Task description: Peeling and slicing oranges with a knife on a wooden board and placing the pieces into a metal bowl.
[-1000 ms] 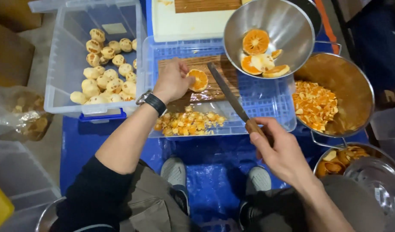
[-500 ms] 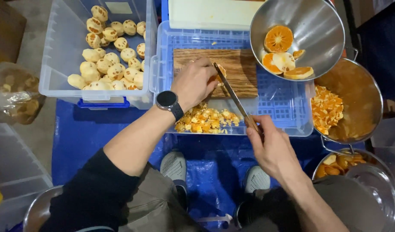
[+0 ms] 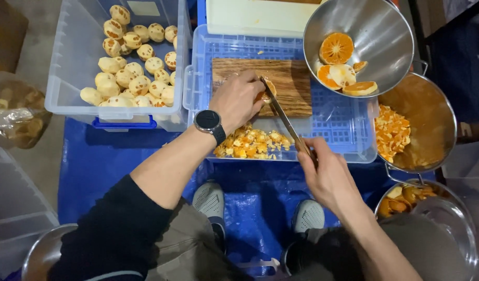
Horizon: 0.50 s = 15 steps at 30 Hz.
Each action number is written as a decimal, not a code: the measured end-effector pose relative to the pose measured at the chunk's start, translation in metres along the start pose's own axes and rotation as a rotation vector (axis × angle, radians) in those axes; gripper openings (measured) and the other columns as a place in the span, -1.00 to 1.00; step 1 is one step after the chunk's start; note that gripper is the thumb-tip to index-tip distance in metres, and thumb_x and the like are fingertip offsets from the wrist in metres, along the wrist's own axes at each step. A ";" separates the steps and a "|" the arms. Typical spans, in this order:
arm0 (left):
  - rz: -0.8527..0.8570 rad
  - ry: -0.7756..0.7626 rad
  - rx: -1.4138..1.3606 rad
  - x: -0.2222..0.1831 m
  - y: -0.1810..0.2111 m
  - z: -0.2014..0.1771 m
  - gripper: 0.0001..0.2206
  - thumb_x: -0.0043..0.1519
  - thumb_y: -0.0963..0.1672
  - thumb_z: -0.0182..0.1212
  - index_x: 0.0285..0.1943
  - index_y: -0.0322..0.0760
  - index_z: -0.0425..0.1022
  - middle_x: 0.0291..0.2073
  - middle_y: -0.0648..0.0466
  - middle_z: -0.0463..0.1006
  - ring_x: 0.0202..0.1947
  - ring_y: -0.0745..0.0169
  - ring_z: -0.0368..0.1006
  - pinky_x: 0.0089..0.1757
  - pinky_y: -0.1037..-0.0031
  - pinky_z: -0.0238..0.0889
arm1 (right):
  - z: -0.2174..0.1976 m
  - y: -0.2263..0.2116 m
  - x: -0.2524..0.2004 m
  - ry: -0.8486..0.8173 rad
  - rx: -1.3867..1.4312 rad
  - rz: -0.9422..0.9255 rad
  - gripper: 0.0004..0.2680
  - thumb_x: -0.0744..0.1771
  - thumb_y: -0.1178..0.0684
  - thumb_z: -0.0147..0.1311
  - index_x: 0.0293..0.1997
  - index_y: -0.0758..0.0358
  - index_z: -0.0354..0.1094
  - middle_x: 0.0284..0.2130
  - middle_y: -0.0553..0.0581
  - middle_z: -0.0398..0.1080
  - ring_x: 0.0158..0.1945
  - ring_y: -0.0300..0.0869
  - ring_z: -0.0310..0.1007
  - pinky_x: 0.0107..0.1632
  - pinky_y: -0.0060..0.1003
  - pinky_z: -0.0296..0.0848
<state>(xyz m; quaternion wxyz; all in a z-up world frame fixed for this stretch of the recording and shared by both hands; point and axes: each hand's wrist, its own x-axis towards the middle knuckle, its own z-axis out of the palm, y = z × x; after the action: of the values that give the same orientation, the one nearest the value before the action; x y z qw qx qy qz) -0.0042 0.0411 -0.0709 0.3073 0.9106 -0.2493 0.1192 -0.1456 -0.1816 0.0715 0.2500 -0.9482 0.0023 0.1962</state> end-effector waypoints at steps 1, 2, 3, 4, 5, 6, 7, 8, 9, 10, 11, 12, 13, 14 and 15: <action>-0.002 0.003 -0.001 0.000 0.000 -0.001 -0.83 0.32 -0.06 0.21 -0.01 -0.17 0.49 -0.10 0.04 0.39 -0.14 -0.13 0.44 -0.15 0.28 0.39 | 0.002 0.005 -0.005 -0.001 -0.003 -0.002 -0.70 0.40 -0.07 -0.11 0.24 0.17 0.31 -0.21 0.44 0.59 0.02 0.38 0.54 -0.05 0.29 0.50; 0.017 0.009 0.077 0.000 0.001 -0.002 -0.80 0.27 -0.04 0.27 -0.02 -0.14 0.50 -0.10 0.07 0.39 -0.14 -0.09 0.45 -0.16 0.31 0.41 | 0.003 0.010 -0.010 -0.009 0.007 0.039 -0.70 0.39 -0.07 -0.09 0.23 0.18 0.32 -0.21 0.47 0.58 0.02 0.40 0.53 -0.05 0.29 0.50; 0.038 0.016 0.154 0.002 0.002 -0.003 -0.77 0.23 -0.02 0.32 -0.02 -0.10 0.50 -0.11 0.10 0.40 -0.14 -0.05 0.46 -0.17 0.33 0.42 | 0.003 0.016 -0.014 -0.013 0.016 0.079 -0.70 0.39 -0.06 -0.07 0.23 0.18 0.32 -0.22 0.50 0.58 0.02 0.42 0.52 -0.05 0.30 0.51; 0.038 0.021 0.153 0.002 0.001 -0.002 -0.77 0.23 -0.02 0.32 -0.02 -0.10 0.50 -0.11 0.10 0.40 -0.14 -0.05 0.46 -0.17 0.33 0.42 | 0.002 0.018 -0.015 -0.011 0.012 0.078 -0.70 0.39 -0.06 -0.07 0.23 0.18 0.32 -0.22 0.50 0.58 0.02 0.42 0.52 -0.05 0.30 0.51; 0.034 0.027 0.101 0.000 -0.002 -0.001 -0.78 0.24 -0.02 0.32 -0.02 -0.09 0.51 -0.10 0.12 0.39 -0.13 -0.03 0.46 -0.15 0.36 0.41 | 0.003 0.020 -0.017 -0.005 0.024 0.074 -0.70 0.39 -0.06 -0.07 0.24 0.19 0.32 -0.22 0.50 0.57 0.01 0.41 0.53 -0.06 0.29 0.52; 0.031 0.032 0.050 -0.002 -0.004 -0.001 -0.79 0.24 -0.02 0.32 -0.02 -0.09 0.52 -0.10 0.13 0.39 -0.12 -0.02 0.46 -0.14 0.39 0.40 | 0.005 0.021 -0.019 0.002 0.036 0.071 -0.70 0.39 -0.05 -0.06 0.24 0.20 0.31 -0.22 0.50 0.57 0.00 0.40 0.54 -0.08 0.28 0.52; 0.032 0.033 0.052 -0.001 -0.006 0.002 -0.79 0.24 -0.02 0.32 -0.02 -0.09 0.52 -0.10 0.13 0.39 -0.12 -0.02 0.46 -0.14 0.39 0.40 | 0.004 0.021 -0.016 0.003 0.037 0.068 -0.70 0.39 -0.05 -0.06 0.24 0.20 0.31 -0.22 0.50 0.57 0.00 0.40 0.54 -0.08 0.28 0.52; 0.036 0.033 0.028 -0.001 -0.008 0.004 -0.78 0.24 -0.02 0.32 -0.02 -0.10 0.50 -0.08 0.11 0.39 -0.10 -0.04 0.45 -0.13 0.36 0.40 | 0.002 0.021 -0.012 0.008 0.042 0.059 -0.69 0.39 -0.05 -0.06 0.26 0.18 0.32 -0.18 0.48 0.57 0.02 0.38 0.54 -0.03 0.27 0.50; 0.039 0.031 0.005 -0.002 -0.012 0.005 -0.77 0.24 -0.02 0.32 -0.03 -0.11 0.49 -0.06 0.09 0.38 -0.07 -0.07 0.44 -0.12 0.33 0.41 | 0.002 0.020 -0.009 0.012 0.048 0.050 -0.69 0.40 -0.06 -0.07 0.27 0.16 0.32 -0.15 0.47 0.57 0.05 0.37 0.53 0.02 0.26 0.48; 0.039 0.031 0.009 -0.003 -0.011 0.004 -0.77 0.24 -0.02 0.32 -0.03 -0.11 0.49 -0.06 0.09 0.38 -0.07 -0.07 0.44 -0.12 0.33 0.41 | 0.003 0.016 -0.008 0.011 0.050 0.047 -0.69 0.40 -0.06 -0.07 0.27 0.16 0.32 -0.15 0.47 0.57 0.05 0.37 0.53 0.02 0.26 0.48; 0.043 0.035 0.030 -0.003 -0.010 0.003 -0.77 0.24 -0.01 0.31 -0.05 -0.11 0.49 -0.07 0.11 0.39 -0.06 -0.02 0.44 -0.11 0.37 0.41 | 0.003 0.011 -0.007 0.019 0.064 0.045 -0.68 0.40 -0.07 -0.06 0.28 0.17 0.31 -0.13 0.44 0.57 0.05 0.33 0.54 0.03 0.24 0.48; 0.048 0.039 0.051 -0.003 -0.009 0.003 -0.78 0.24 0.00 0.31 -0.07 -0.11 0.49 -0.07 0.13 0.39 -0.05 0.03 0.44 -0.10 0.40 0.40 | 0.003 0.007 -0.005 0.027 0.079 0.043 -0.68 0.40 -0.07 -0.06 0.28 0.18 0.30 -0.11 0.42 0.57 0.04 0.29 0.56 0.04 0.23 0.49; 0.051 0.039 0.048 -0.004 -0.009 0.003 -0.78 0.24 0.00 0.31 -0.07 -0.11 0.49 -0.07 0.13 0.39 -0.05 0.03 0.44 -0.10 0.40 0.40 | 0.004 0.008 -0.001 0.029 0.078 0.047 -0.68 0.40 -0.07 -0.06 0.28 0.18 0.30 -0.11 0.42 0.57 0.04 0.29 0.56 0.04 0.23 0.49; 0.065 0.045 0.034 -0.005 -0.009 0.003 -0.79 0.25 -0.01 0.31 -0.08 -0.14 0.49 -0.06 0.11 0.40 -0.05 0.01 0.44 -0.10 0.41 0.40 | 0.006 0.009 0.003 0.046 0.089 0.023 -0.68 0.40 -0.07 -0.05 0.27 0.19 0.30 -0.11 0.44 0.56 0.04 0.30 0.55 0.05 0.23 0.49; 0.077 0.051 0.024 -0.007 -0.011 0.001 -0.79 0.26 -0.03 0.31 -0.09 -0.16 0.48 -0.06 0.09 0.40 -0.04 0.00 0.44 -0.09 0.41 0.39 | 0.008 0.009 0.009 0.061 0.101 -0.004 -0.69 0.39 -0.07 -0.04 0.26 0.20 0.30 -0.11 0.45 0.55 0.03 0.32 0.55 0.05 0.23 0.48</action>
<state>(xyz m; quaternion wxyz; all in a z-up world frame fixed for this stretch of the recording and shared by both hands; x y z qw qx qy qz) -0.0040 0.0503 -0.0798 0.2979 0.9006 -0.2749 0.1568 -0.1413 -0.1851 0.0577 0.2978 -0.9399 0.0177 0.1663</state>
